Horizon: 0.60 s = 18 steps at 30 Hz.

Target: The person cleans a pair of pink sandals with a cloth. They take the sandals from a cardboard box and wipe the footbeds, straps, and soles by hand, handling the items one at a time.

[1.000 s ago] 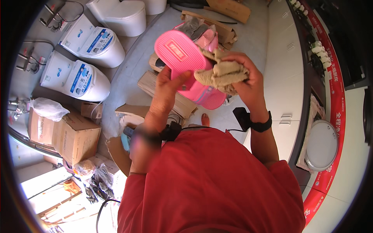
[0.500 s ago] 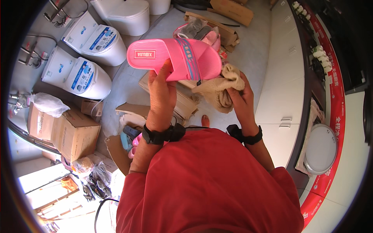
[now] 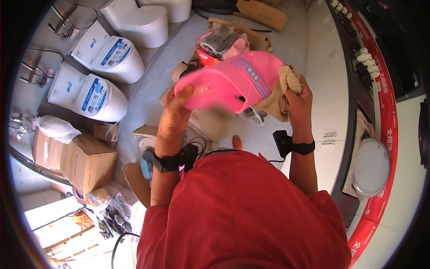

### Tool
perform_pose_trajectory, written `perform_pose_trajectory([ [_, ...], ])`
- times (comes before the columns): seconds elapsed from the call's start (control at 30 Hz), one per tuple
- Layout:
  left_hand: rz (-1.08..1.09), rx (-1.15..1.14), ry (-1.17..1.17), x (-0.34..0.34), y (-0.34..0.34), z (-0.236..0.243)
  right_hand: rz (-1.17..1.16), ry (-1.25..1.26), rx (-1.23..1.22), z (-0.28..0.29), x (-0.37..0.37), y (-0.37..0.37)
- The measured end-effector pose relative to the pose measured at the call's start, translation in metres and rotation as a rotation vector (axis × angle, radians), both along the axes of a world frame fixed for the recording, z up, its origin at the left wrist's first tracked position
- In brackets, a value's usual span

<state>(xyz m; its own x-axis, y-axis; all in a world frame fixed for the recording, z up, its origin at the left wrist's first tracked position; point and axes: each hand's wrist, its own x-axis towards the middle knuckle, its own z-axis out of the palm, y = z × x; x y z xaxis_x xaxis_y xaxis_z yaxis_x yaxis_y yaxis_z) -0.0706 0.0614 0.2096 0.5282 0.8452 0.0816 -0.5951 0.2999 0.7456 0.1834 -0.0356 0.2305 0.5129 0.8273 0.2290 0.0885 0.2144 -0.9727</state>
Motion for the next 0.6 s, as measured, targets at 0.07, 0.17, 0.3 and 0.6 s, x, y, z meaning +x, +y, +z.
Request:
perform_pose_trajectory([
  [0.07, -0.129, 0.118, 0.199, -0.003, -0.001, 0.001, -0.005, -0.021, 0.018, 0.001, 0.008, 0.000],
  [0.17, -0.122, 0.122, 0.262, 0.006, -0.010, -0.001, -0.006, -0.061, 0.053, 0.004, 0.013, 0.003],
  [0.3, -0.077, 0.087, 0.270, 0.011, -0.013, -0.003, -0.256, -0.151, 0.173, 0.030, -0.002, 0.007],
  [0.6, -0.022, 0.231, 0.342, 0.022, -0.020, -0.011, 0.299, -1.097, 0.375, 0.034, -0.063, 0.023],
])
